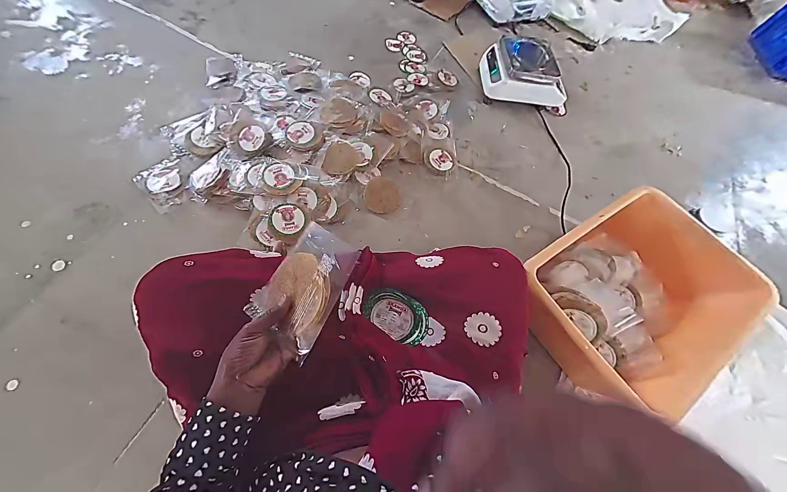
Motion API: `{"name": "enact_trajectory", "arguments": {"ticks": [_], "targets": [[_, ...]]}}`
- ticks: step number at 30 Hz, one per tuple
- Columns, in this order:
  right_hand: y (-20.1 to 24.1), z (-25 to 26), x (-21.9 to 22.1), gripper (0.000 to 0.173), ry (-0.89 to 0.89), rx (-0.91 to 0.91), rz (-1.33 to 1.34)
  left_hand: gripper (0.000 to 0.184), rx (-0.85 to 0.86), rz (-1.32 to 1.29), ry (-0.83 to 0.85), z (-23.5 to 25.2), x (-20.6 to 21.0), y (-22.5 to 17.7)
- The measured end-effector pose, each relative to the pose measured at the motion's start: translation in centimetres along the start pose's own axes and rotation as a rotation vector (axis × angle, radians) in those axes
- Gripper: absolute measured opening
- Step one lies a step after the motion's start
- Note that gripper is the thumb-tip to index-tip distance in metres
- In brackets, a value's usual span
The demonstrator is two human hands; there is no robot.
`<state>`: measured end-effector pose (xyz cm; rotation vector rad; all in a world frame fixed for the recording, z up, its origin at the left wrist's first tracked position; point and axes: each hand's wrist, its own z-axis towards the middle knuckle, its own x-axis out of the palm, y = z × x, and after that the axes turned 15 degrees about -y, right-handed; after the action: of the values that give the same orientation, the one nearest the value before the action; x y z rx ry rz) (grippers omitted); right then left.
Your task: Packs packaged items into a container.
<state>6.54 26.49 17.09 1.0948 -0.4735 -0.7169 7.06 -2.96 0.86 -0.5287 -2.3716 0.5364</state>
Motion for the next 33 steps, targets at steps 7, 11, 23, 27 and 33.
{"name": "enact_trajectory", "arguments": {"ticks": [7, 11, 23, 27, 33], "targets": [[-20.6, 1.4, -5.4, 0.036, -0.237, 0.653, -1.012, 0.024, 0.200, 0.139, 0.011, -0.1, -0.4, 0.0], [-21.6, -0.1, -5.9, 0.013, -0.361, 0.675, -0.899, 0.021, 0.231, 0.154, 0.064, -0.8, -0.7, -0.3], [-17.3, -1.8, -8.2, 0.011, -0.800, 0.494, -0.619, 0.022, 0.081, 0.131, 0.068, -0.7, 0.7, 1.4], [-14.5, -0.4, -7.8, 0.008, -0.900, 0.455, -0.497, 0.021, 0.056, 0.149, 0.095, -1.1, 1.1, 2.1], [-13.8, 0.6, -6.9, 0.005, -0.751, 0.455, -0.435, 0.025, 0.051, 0.190, 0.131, -1.4, 1.2, 2.7]]}}
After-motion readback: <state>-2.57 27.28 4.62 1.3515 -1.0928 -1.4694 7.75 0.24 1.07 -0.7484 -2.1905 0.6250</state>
